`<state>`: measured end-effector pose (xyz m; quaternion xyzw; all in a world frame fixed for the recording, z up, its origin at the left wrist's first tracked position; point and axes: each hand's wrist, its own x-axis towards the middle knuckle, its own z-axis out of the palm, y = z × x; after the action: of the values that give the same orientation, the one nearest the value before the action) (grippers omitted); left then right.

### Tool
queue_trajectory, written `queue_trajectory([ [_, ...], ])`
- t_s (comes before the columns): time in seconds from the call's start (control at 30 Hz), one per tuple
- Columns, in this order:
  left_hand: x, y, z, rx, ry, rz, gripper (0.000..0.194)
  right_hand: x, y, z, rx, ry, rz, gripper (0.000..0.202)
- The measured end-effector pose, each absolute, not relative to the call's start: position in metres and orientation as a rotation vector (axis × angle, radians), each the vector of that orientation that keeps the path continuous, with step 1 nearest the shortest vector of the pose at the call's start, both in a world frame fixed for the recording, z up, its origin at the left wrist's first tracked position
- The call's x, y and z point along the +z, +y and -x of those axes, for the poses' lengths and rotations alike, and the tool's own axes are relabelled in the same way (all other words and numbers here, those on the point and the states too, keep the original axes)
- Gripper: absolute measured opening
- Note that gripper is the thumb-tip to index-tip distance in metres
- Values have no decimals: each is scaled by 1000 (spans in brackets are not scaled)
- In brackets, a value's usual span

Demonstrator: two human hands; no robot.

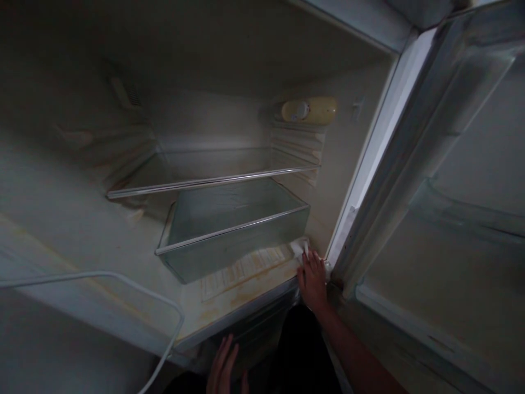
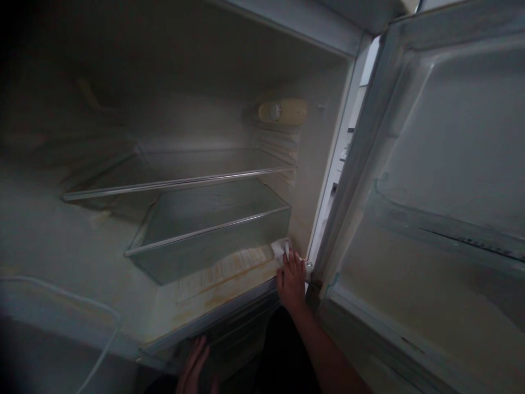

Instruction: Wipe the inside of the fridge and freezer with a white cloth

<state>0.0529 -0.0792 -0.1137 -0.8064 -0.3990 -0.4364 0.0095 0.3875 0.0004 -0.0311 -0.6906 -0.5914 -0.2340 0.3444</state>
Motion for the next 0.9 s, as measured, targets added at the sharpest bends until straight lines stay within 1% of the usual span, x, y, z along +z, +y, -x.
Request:
queue_trajectory([
  [0.13,-95,-83,-88,-1444,-1327,2612,57,-33,0,-387,-596,-1584,1786,50],
  [0.27,-80,-84,-115,-1465,-1246,2674,43,-32,4,-383,-589,-1555,1824,53],
  [0.47,-74,-85,-147,-1495,-1251,2761,28,-29,7,-380,-576,-1549,1824,54],
  [0.67,-84,-115,-182,-1565,-1379,2917,23,-21,0,-386,-469,-1595,1821,55],
  [0.83,-80,-145,-200,-1632,-1538,3048,21,-8,-14,-397,-377,-1712,1814,57],
  [0.9,-79,-145,-203,-1600,-1563,3129,22,-7,-20,-402,-354,-1740,1799,57],
])
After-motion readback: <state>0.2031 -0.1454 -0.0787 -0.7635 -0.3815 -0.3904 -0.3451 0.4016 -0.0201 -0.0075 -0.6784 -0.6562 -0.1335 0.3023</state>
